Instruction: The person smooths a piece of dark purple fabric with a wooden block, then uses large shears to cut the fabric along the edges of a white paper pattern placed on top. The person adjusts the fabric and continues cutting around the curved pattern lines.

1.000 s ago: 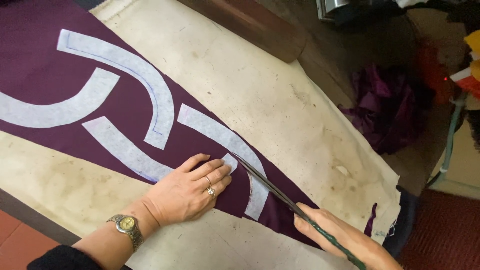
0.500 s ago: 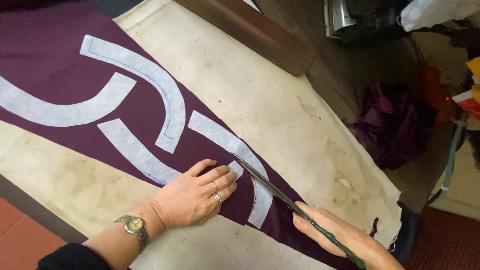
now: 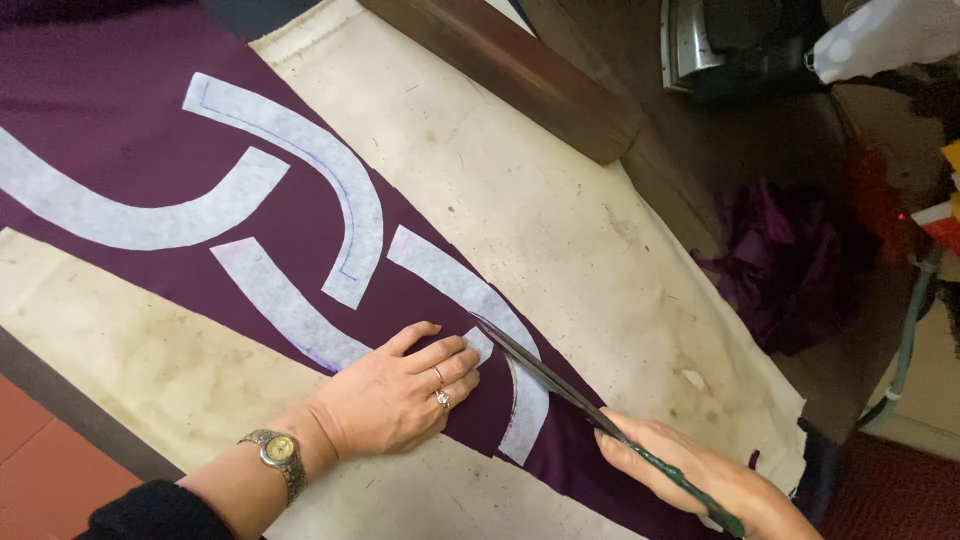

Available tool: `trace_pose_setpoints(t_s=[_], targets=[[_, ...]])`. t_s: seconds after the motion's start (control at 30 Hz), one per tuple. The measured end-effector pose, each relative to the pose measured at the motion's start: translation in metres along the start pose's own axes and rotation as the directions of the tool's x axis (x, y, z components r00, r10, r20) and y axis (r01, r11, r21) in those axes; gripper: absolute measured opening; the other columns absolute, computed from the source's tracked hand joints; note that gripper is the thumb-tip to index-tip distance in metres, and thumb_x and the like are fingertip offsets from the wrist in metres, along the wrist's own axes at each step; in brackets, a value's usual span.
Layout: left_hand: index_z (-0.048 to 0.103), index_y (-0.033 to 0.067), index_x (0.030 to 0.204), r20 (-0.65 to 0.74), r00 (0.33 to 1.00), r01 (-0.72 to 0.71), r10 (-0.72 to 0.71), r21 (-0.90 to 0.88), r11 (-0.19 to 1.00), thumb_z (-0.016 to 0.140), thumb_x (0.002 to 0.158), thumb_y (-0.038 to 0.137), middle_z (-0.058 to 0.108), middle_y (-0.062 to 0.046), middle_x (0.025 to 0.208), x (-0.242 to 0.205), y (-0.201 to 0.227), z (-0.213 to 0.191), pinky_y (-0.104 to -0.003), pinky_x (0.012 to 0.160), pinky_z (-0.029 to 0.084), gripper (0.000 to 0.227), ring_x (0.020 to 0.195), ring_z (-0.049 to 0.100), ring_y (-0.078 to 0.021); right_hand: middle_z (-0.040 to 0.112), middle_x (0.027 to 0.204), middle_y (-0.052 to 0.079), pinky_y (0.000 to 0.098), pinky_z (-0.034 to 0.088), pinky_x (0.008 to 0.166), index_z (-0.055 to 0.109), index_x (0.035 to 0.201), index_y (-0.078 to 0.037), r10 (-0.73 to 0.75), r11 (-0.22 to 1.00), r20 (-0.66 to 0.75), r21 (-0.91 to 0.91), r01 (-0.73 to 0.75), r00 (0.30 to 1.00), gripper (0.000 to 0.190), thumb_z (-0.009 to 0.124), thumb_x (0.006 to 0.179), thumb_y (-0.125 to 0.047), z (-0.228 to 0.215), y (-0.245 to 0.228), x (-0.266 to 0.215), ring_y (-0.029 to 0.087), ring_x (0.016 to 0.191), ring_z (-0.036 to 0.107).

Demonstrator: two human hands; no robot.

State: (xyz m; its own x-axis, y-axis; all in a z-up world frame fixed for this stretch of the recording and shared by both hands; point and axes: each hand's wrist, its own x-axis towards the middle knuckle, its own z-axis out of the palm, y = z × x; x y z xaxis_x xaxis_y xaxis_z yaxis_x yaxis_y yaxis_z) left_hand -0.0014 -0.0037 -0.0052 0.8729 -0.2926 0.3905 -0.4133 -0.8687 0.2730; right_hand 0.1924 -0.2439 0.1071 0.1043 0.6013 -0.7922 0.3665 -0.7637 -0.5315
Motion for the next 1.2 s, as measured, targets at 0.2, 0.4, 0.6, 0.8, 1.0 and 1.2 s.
trace_pose_setpoints(t_s=[0.2, 0.4, 0.6, 0.8, 1.0, 1.2], targets=[[0.065, 0.0049, 0.112, -0.012, 1.0, 0.005, -0.005, -0.015, 1.0, 0.054, 0.091, 0.024, 0.06, -0.013, 0.124, 0.001, 0.0, -0.001, -0.049, 0.099, 0.04, 0.031, 0.114, 0.055, -0.0292, 0.047, 0.076, -0.006, 0.0286, 0.041, 0.065, 0.044, 0.081, -0.015, -0.024, 0.997, 0.044, -0.069, 0.027, 0.999, 0.035, 0.038, 0.1, -0.043, -0.007, 0.014, 0.014, 0.01, 0.068, 0.04], [0.065, 0.0051, 0.113, -0.023, 1.0, 0.011, -0.012, -0.022, 1.0, 0.053, 0.09, 0.024, 0.059, -0.013, 0.125, -0.001, 0.0, 0.002, -0.05, 0.099, 0.039, 0.031, 0.114, 0.055, -0.0294, 0.043, 0.073, -0.006, 0.0292, 0.039, 0.06, 0.043, 0.079, -0.014, -0.013, 0.997, 0.034, -0.075, 0.016, 0.999, 0.034, 0.043, 0.101, -0.039, -0.008, 0.016, 0.022, 0.01, 0.064, 0.038], [0.065, 0.0048, 0.113, -0.035, 0.999, 0.007, -0.007, -0.019, 1.0, 0.055, 0.089, 0.025, 0.059, -0.013, 0.124, -0.001, -0.001, 0.002, -0.049, 0.1, 0.039, 0.032, 0.113, 0.055, -0.0293, 0.046, 0.073, -0.007, 0.0281, 0.042, 0.062, 0.046, 0.081, -0.015, 0.005, 0.988, 0.009, -0.151, -0.003, 1.0, 0.033, 0.043, 0.1, -0.041, -0.007, 0.009, 0.025, 0.01, 0.065, 0.042], [0.064, 0.0045, 0.113, -0.022, 1.0, 0.009, -0.009, -0.023, 1.0, 0.054, 0.089, 0.025, 0.059, -0.014, 0.124, -0.001, -0.001, 0.002, -0.049, 0.1, 0.038, 0.033, 0.114, 0.055, -0.029, 0.047, 0.07, -0.007, 0.028, 0.041, 0.06, 0.045, 0.078, -0.017, 0.132, 0.965, -0.05, -0.222, -0.14, 0.99, 0.033, 0.049, 0.099, -0.043, -0.004, 0.015, 0.03, 0.01, 0.063, 0.043], [0.065, 0.0048, 0.112, -0.024, 1.0, 0.008, -0.008, -0.018, 1.0, 0.055, 0.089, 0.025, 0.059, -0.013, 0.125, -0.001, -0.001, 0.003, -0.049, 0.1, 0.039, 0.032, 0.113, 0.055, -0.0286, 0.043, 0.07, -0.007, 0.0282, 0.04, 0.057, 0.043, 0.078, -0.015, -0.028, 0.984, 0.018, -0.176, 0.03, 0.999, 0.034, 0.044, 0.101, -0.041, -0.013, 0.016, 0.026, 0.01, 0.062, 0.04], [0.065, 0.0052, 0.112, -0.025, 1.0, 0.013, -0.013, -0.02, 1.0, 0.054, 0.089, 0.025, 0.06, -0.013, 0.125, -0.002, -0.001, 0.004, -0.049, 0.1, 0.038, 0.032, 0.114, 0.055, -0.0287, 0.044, 0.075, -0.007, 0.0279, 0.041, 0.061, 0.043, 0.083, -0.016, -0.06, 0.984, 0.081, -0.163, 0.073, 0.995, 0.032, 0.04, 0.1, -0.042, -0.02, 0.008, 0.034, 0.01, 0.067, 0.039]])
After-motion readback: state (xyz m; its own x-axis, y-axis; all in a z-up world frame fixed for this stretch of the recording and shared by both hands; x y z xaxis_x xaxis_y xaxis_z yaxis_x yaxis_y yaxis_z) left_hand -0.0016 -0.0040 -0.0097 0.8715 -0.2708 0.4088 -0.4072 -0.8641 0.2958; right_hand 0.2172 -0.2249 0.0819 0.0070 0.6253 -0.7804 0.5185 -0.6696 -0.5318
